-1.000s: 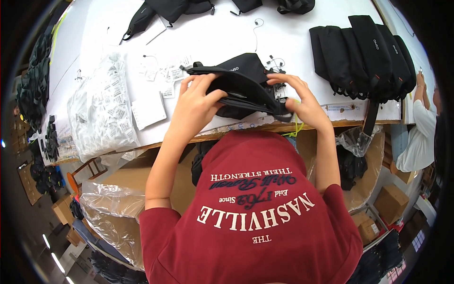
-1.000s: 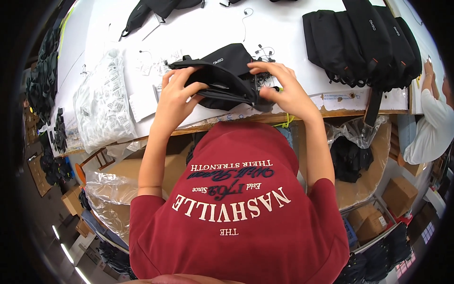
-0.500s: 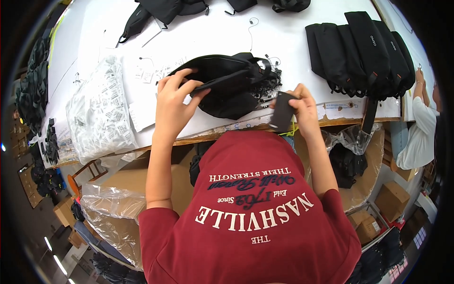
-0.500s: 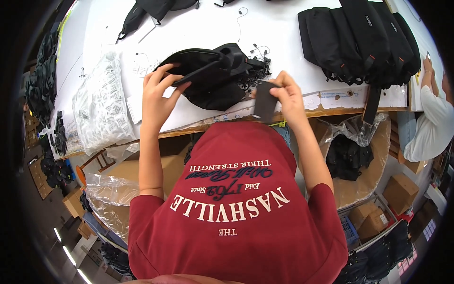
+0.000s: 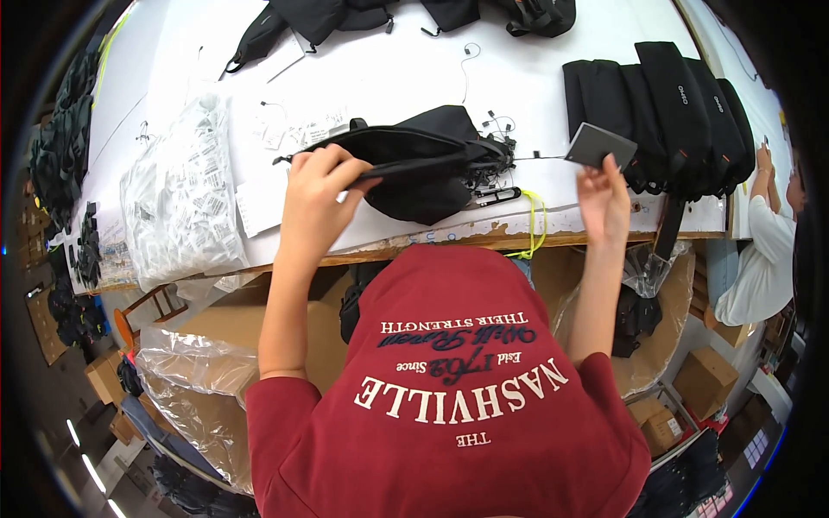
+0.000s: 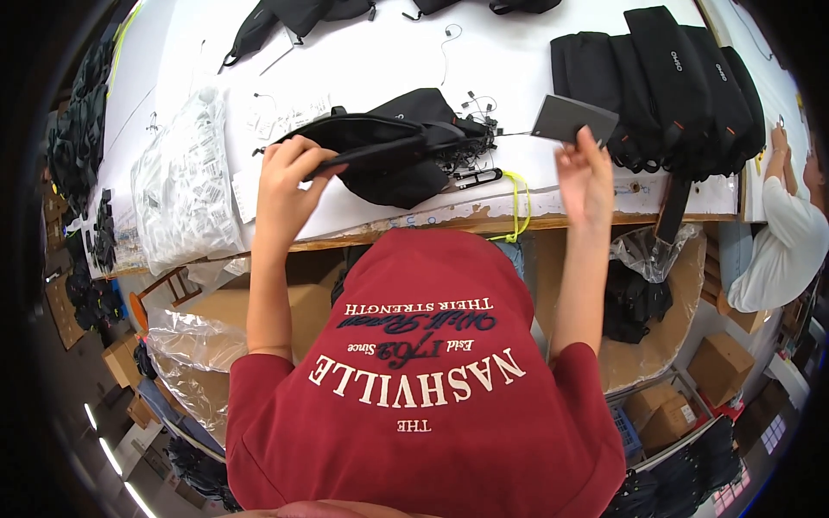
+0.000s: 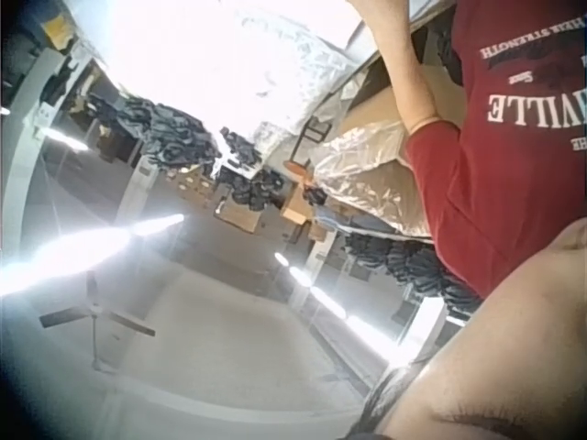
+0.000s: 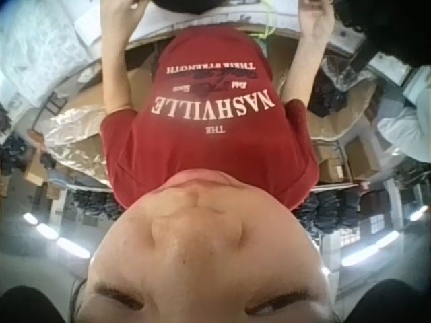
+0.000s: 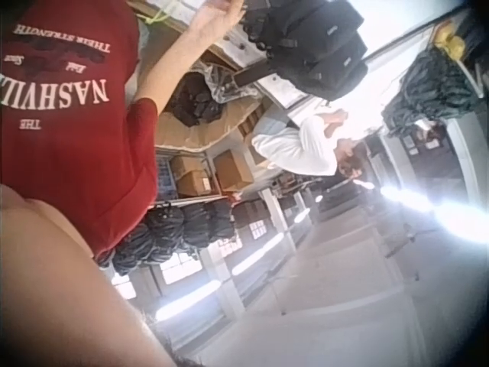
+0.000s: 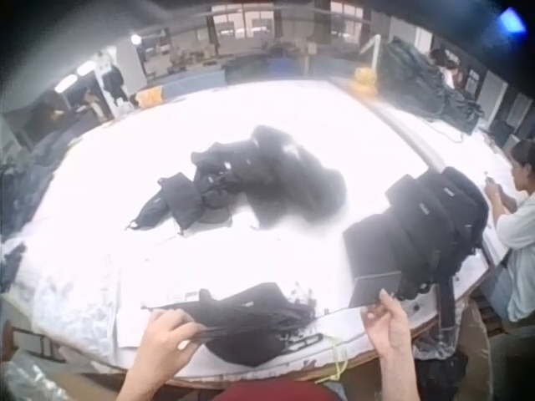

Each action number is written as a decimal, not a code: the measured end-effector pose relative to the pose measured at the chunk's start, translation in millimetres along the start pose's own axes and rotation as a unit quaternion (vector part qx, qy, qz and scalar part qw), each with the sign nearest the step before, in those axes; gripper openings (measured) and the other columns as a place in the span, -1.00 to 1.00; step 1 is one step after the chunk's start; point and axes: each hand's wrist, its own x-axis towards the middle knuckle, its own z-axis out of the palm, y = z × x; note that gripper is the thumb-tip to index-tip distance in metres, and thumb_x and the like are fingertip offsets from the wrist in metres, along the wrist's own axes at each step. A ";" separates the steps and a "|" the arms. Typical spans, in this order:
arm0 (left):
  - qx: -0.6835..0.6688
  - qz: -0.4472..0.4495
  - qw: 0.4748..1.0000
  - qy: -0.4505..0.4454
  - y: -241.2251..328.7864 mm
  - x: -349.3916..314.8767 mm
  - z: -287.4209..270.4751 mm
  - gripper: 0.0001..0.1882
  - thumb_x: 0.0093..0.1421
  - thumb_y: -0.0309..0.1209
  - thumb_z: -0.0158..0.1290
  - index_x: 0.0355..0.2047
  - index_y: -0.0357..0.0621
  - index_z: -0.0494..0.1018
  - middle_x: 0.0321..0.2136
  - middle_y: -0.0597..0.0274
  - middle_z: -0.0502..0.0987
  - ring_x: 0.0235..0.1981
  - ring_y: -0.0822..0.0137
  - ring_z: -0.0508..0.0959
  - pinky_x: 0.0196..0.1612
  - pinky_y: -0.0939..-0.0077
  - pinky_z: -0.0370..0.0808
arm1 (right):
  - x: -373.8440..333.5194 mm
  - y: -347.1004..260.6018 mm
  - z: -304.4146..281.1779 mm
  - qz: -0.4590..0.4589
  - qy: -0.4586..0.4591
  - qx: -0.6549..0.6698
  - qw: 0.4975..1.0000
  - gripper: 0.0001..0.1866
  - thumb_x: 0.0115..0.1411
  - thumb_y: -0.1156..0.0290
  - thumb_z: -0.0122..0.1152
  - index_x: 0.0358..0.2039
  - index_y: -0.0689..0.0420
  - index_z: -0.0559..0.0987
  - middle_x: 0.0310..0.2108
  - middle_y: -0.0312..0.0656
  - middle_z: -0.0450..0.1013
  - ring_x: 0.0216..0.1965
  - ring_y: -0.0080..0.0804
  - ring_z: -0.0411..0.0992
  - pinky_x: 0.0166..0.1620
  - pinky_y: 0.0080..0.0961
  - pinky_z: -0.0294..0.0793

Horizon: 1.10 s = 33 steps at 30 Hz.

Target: Attaching labels and packing items into black pouches.

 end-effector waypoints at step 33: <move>0.019 0.157 0.986 -0.056 23.8 -14.0 23.2 -0.79 -0.17 -0.50 0.16 -0.44 -0.01 0.49 -0.38 0.40 0.45 -0.12 0.31 0.43 0.13 0.20 0.21 | -49.2 56.0 100.1 -0.154 -0.384 -0.698 0.584 -0.78 0.06 0.23 0.23 -0.43 0.12 0.61 -0.53 -0.19 0.47 -0.49 -0.24 0.45 -0.40 -0.42 0.40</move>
